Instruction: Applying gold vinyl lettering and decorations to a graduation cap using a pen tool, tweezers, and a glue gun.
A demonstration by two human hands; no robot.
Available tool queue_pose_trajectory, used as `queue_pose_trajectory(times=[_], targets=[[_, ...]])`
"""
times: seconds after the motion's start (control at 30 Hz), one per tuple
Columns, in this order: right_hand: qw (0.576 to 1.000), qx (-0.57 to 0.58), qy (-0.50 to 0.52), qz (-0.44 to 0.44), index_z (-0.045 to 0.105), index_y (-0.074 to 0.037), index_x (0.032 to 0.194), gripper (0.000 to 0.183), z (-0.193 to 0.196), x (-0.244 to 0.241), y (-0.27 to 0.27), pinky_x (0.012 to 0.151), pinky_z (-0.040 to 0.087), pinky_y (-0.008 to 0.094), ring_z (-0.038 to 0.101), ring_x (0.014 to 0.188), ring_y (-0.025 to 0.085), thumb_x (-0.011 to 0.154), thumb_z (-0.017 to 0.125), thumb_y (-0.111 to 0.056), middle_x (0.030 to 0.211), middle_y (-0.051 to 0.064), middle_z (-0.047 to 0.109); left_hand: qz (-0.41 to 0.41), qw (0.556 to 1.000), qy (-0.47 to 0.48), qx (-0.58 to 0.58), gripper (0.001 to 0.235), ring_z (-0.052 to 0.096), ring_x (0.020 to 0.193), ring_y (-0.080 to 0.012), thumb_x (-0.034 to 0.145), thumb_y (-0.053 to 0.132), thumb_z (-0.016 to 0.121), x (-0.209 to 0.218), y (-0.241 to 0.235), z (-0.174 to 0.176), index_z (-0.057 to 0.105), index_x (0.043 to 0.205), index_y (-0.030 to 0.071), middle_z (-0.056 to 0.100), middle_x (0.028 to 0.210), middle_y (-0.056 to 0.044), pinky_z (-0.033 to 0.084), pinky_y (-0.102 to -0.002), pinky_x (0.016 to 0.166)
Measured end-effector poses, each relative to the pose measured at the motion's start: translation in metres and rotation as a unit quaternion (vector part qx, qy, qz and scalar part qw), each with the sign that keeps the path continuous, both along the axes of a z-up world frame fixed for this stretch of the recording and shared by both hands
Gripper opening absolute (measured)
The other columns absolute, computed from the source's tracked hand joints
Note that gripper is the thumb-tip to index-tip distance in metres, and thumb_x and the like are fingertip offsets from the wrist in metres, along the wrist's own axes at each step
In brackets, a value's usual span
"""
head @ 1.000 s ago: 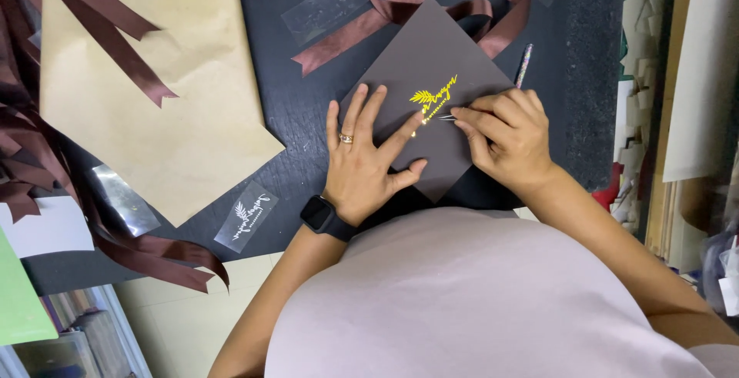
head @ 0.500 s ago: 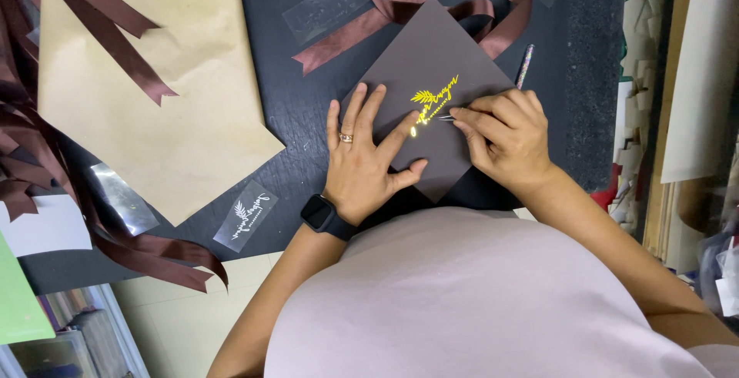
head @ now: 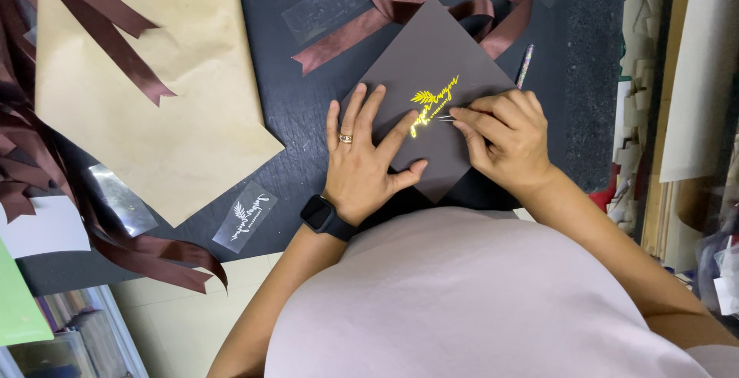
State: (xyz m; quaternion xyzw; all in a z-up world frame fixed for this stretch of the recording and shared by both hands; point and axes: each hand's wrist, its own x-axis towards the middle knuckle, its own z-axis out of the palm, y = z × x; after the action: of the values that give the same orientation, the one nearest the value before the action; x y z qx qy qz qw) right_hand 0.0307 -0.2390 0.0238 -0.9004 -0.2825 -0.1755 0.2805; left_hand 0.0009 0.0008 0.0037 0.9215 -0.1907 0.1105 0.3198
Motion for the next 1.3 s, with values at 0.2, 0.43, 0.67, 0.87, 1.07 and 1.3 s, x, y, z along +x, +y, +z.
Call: queue_pose_trajectory(times=[0.2, 0.43, 0.67, 0.87, 1.07, 1.3], targets=[[0.999, 0.004, 0.018, -0.046, 0.082, -0.006, 0.11, 0.011, 0.003, 0.0, -0.003, 0.071, 0.053, 0.044, 0.066, 0.082, 0.035, 0.103, 0.076, -0.012, 0.094, 0.011, 0.069, 0.002, 0.999, 0.037, -0.002, 0.08, 0.029, 0.147, -0.0481, 0.078, 0.067, 0.077, 0.008, 0.013, 0.01, 0.061, 0.141, 0.021, 0.036, 0.153, -0.024, 0.028, -0.061, 0.113], [0.982, 0.078, 0.066, -0.157, 0.076, 0.004, 0.128, 0.023, -0.003, -0.021, -0.03, 0.069, 0.053, 0.043, 0.065, 0.079, 0.037, 0.11, 0.064, -0.003, 0.096, 0.016, 0.065, -0.002, 0.999, -0.003, 0.049, 0.086, 0.044, 0.132, -0.0425, 0.072, 0.08, 0.071, -0.004, 0.019, 0.008, 0.065, 0.136, 0.023, 0.043, 0.148, -0.022, 0.038, -0.05, 0.097], [0.965, 0.042, 0.044, -0.256, 0.065, 0.007, 0.128, 0.032, -0.047, 0.003, -0.086, 0.071, 0.054, 0.045, 0.067, 0.076, 0.037, 0.098, 0.076, 0.006, 0.09, 0.019, 0.068, 0.044, 0.992, 0.0, 0.12, 0.074, 0.058, 0.107, -0.0371, 0.081, 0.063, 0.078, -0.034, 0.023, 0.001, 0.059, 0.142, 0.027, 0.051, 0.136, -0.018, 0.056, -0.045, 0.077], [0.952, -0.038, -0.017, -0.304, 0.07, -0.011, 0.103, 0.014, -0.092, 0.078, -0.101, 0.071, 0.054, 0.04, 0.069, 0.08, 0.028, 0.095, 0.081, -0.012, 0.091, 0.002, 0.073, 0.034, 0.997, 0.044, 0.055, 0.066, 0.055, 0.116, -0.0402, 0.088, 0.047, 0.08, -0.045, 0.024, 0.003, 0.056, 0.143, 0.019, 0.048, 0.131, -0.022, 0.058, -0.047, 0.081], [0.975, -0.053, -0.021, -0.214, 0.073, -0.014, 0.093, 0.016, -0.101, 0.137, -0.082, 0.067, 0.049, 0.039, 0.059, 0.081, 0.027, 0.095, 0.088, -0.018, 0.086, 0.003, 0.07, 0.009, 0.997, 0.074, 0.013, 0.058, 0.057, 0.116, -0.0423, 0.093, 0.036, 0.074, -0.05, 0.024, 0.008, 0.055, 0.143, 0.014, 0.045, 0.129, -0.025, 0.055, -0.049, 0.09], [0.917, -0.145, 0.248, -0.279, 0.06, -0.014, 0.1, 0.038, -0.057, 0.043, -0.074, 0.07, 0.052, 0.05, 0.07, 0.08, 0.033, 0.096, 0.084, -0.043, 0.078, 0.0, 0.07, -0.007, 0.996, 0.082, -0.045, 0.045, 0.055, 0.084, -0.0286, 0.094, 0.032, 0.072, -0.047, 0.031, 0.019, 0.064, 0.132, 0.009, 0.047, 0.126, -0.018, 0.055, -0.045, 0.081]])
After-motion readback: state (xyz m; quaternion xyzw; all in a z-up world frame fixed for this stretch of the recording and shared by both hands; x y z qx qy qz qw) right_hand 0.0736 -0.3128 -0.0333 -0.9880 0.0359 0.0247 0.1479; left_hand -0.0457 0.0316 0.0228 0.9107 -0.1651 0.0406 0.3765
